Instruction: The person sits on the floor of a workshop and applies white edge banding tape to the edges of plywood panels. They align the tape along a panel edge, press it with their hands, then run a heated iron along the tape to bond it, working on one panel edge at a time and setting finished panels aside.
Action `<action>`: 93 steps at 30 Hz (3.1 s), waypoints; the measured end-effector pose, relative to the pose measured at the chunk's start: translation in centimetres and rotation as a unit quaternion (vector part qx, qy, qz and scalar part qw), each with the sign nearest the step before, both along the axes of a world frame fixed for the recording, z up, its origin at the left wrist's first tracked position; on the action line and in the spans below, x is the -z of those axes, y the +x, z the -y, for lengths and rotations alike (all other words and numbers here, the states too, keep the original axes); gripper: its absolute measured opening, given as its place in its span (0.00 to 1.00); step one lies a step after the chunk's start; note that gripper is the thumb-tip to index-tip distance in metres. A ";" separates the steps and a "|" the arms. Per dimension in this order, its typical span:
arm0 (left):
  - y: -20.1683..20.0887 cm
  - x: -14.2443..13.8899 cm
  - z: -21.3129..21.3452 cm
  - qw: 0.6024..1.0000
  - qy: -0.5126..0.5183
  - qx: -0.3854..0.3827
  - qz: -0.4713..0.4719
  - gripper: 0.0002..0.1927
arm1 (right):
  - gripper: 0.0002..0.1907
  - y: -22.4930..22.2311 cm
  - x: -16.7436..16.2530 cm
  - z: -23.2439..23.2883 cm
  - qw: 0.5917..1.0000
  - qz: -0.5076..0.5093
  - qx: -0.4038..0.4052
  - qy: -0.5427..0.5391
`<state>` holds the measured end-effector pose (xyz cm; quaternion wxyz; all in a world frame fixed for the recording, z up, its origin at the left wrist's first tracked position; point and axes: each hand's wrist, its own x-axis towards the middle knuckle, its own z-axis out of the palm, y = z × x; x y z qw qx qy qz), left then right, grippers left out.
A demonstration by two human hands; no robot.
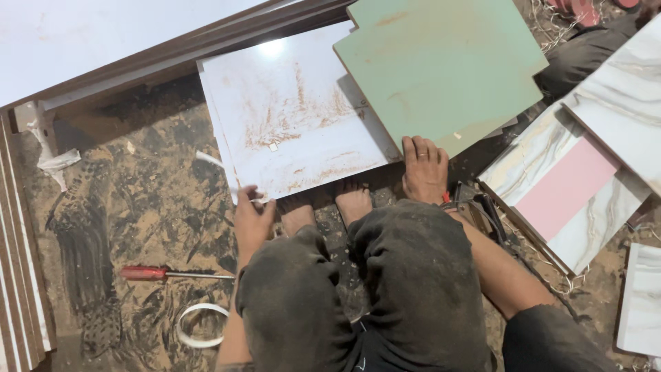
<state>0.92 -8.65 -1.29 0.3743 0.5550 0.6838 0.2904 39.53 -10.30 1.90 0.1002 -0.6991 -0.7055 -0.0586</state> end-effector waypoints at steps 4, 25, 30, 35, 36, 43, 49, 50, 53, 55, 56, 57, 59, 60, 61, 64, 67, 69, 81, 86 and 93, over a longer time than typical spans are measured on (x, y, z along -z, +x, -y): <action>1.5 3.1 1.7 0.991 0.017 -0.023 -0.134 0.34 | 0.41 -0.4 0.1 0.0 0.997 0.053 0.045 0.032; -5.6 -17.5 2.5 0.894 0.029 0.188 0.406 0.27 | 0.16 10.1 -11.1 10.1 0.718 -0.657 0.041 -0.228; -3.0 -24.3 8.0 0.978 0.163 0.102 0.082 0.19 | 0.14 10.4 -15.9 14.6 0.666 -0.717 0.027 -0.205; -1.3 -27.4 12.5 0.978 0.169 0.022 -0.119 0.15 | 0.11 7.9 -16.2 13.9 0.728 -0.673 0.002 -0.129; -1.3 -27.7 13.4 0.966 0.187 0.036 -0.175 0.16 | 0.11 7.2 -16.2 13.8 0.724 -0.680 -0.007 -0.116; -1.2 -27.3 20.2 0.974 0.186 0.096 -0.092 0.13 | 0.11 5.3 -19.0 14.6 0.775 -0.622 -0.101 -0.043; -3.5 -27.3 23.6 0.970 0.176 0.165 0.040 0.10 | 0.16 5.6 -20.6 17.7 0.847 -0.532 -0.004 -0.011; -4.1 -27.2 23.5 0.973 0.162 0.166 0.021 0.11 | 0.16 5.8 -21.0 18.4 0.844 -0.536 0.011 -0.024; -6.2 -26.6 22.1 0.979 0.124 0.162 -0.022 0.11 | 0.16 7.3 -23.3 22.9 0.871 -0.484 -0.063 -0.059; -7.5 -26.3 21.3 0.985 0.085 0.148 -0.039 0.12 | 0.14 8.7 -23.6 24.2 0.852 -0.494 -0.118 -0.124; -8.1 -26.3 21.1 0.984 0.110 0.127 -0.064 0.11 | 0.14 9.5 -23.4 25.0 0.843 -0.497 -0.138 -0.153; -8.7 -26.4 20.8 0.981 0.134 0.112 -0.087 0.11 | 0.14 10.5 -22.6 25.2 0.775 -0.592 -0.179 -0.128; -9.3 -26.5 20.3 0.977 0.168 0.100 -0.081 0.11 | 0.16 12.3 -19.8 25.3 0.736 -0.664 -0.117 -0.056; -9.4 -26.6 20.1 0.976 0.186 0.098 -0.052 0.11 | 0.17 12.9 -17.3 24.2 0.769 -0.639 -0.024 -0.012; -9.5 -26.6 19.7 0.973 0.203 0.100 -0.041 0.11 | 0.09 12.6 -14.0 22.2 0.732 -0.681 0.008 0.022; -9.8 -26.0 19.3 0.970 0.202 0.095 -0.098 0.10 | 0.22 7.9 -3.0 20.5 0.836 -0.531 -0.048 -0.131; -10.7 -24.4 18.6 0.972 0.202 0.068 -0.095 0.10 | 0.22 0.1 6.3 20.5 0.893 -0.411 -0.182 0.001; -11.6 -22.6 17.9 0.971 0.218 0.039 -0.087 0.11 | 0.22 -1.9 8.5 19.8 0.929 -0.331 -0.158 -0.049; -19.3 -14.4 16.9 0.973 0.217 -0.028 -0.069 0.13 | 0.28 3.7 7.9 31.4 0.974 -0.096 -0.048 -0.200; -21.8 -12.3 14.2 0.976 0.202 0.036 -0.067 0.14 | 0.22 6.2 8.8 37.4 0.941 -0.042 0.047 -0.332; -18.9 -11.8 10.7 0.971 0.172 0.151 -0.067 0.15 | 0.10 10.0 8.7 44.6 0.793 0.034 0.291 -0.535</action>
